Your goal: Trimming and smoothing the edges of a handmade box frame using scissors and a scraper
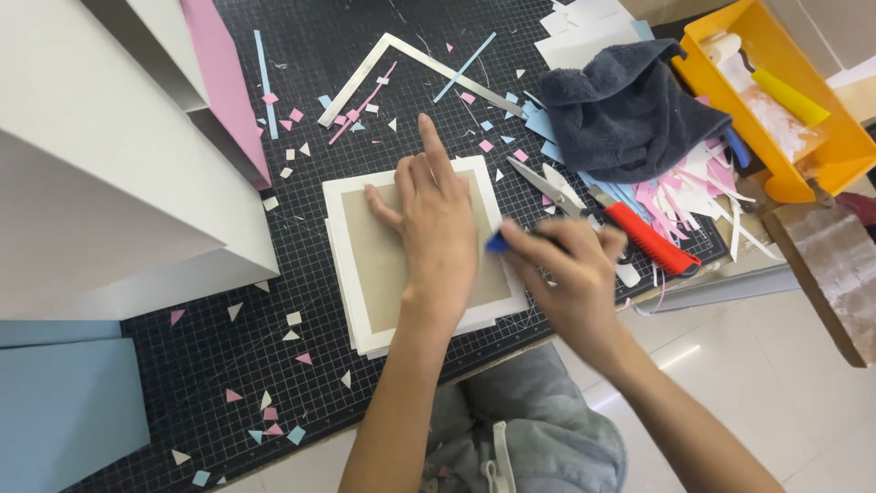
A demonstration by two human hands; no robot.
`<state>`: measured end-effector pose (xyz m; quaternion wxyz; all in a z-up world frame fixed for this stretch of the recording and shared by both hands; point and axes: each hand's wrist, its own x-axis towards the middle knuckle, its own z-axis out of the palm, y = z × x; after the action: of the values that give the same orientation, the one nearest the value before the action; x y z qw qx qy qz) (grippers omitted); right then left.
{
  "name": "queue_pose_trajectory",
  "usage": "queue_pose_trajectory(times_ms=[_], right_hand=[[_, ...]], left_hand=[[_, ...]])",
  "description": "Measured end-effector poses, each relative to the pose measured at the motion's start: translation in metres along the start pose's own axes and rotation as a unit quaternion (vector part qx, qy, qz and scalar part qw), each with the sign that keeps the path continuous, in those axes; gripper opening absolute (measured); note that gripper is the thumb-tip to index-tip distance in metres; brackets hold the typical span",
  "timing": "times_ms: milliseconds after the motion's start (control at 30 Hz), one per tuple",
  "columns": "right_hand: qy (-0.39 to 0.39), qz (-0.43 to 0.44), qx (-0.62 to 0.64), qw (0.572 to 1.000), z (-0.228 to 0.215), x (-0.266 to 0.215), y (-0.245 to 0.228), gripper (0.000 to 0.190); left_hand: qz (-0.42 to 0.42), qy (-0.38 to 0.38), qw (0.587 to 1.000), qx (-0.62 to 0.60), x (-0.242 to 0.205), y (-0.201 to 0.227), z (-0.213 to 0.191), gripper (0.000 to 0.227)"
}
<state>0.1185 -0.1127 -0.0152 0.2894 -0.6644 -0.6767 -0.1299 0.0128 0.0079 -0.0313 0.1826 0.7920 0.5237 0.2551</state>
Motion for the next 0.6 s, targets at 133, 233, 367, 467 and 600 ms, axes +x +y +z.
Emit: queue_pose_trajectory(times_ms=[133,233,367,467,600], right_hand=[[0.055,-0.02,0.016,0.998,0.046,0.052,0.037,0.032],[0.057,-0.012,0.076,0.995,0.062,0.079,0.06,0.04],[0.024,0.018,0.136,0.99,0.029,0.081,0.047,0.043],[-0.017,0.03,0.109,0.993,0.032,0.061,0.025,0.038],[0.001,0.012,0.103,0.995,0.063,0.087,0.053,0.038]], left_hand=[[0.001,-0.003,1.0,-0.028,0.001,-0.001,-0.002,0.087],[-0.002,-0.026,0.998,-0.054,0.002,0.0,-0.005,0.08],[-0.019,-0.032,0.998,-0.057,-0.002,0.003,-0.015,0.078],[-0.016,-0.032,0.998,-0.053,0.0,0.001,-0.009,0.079],[-0.016,-0.03,0.998,-0.06,-0.002,0.0,-0.009,0.077]])
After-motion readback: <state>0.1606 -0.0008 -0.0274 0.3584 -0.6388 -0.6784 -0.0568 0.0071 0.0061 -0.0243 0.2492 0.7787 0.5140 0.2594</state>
